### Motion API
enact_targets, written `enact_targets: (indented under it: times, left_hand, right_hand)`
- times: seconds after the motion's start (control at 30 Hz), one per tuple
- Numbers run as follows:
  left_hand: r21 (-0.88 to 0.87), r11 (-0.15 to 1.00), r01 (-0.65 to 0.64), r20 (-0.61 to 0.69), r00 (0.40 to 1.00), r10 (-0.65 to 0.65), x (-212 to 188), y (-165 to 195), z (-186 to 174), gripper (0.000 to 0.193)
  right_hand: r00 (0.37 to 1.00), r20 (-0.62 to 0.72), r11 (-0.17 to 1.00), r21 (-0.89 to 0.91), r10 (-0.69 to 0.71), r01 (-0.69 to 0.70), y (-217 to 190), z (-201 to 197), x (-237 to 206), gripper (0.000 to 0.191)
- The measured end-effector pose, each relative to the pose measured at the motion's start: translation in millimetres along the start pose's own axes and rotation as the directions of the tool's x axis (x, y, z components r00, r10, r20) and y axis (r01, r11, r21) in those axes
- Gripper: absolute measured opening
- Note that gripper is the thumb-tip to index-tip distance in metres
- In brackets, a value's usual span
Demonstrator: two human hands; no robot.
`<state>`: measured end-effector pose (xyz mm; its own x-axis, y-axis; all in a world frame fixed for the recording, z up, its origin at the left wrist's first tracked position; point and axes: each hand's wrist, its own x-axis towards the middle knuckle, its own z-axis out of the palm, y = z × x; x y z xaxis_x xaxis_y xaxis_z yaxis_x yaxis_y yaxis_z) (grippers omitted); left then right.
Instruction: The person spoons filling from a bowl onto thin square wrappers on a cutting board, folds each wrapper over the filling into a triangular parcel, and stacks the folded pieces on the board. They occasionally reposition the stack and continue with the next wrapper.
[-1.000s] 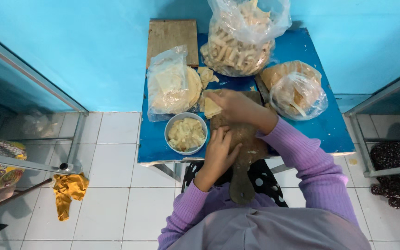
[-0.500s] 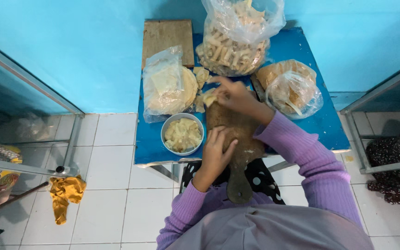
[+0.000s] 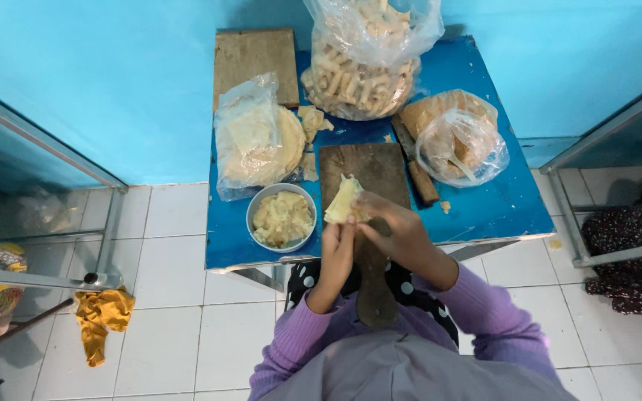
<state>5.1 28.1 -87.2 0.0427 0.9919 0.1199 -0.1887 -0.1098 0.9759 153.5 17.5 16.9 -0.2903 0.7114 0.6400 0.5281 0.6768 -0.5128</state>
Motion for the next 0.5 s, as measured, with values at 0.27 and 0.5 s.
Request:
enact_targets:
  times: [0.27, 0.5]
  left_hand:
    - [-0.027, 0.999, 0.047, 0.145, 0.989, -0.042, -23, 11, -16, 0.049]
    - [-0.166, 0.986, -0.025, 0.224, 0.973, 0.062, -36, 33, -18, 0.052]
  right_hand:
    - [0.987, -0.157, 0.999, 0.034, 0.028, -0.023, -8, 13, -19, 0.046]
    - [0.967, -0.133, 0.964, 0.184, 0.216, -0.19, -5, 21, -33, 0.048]
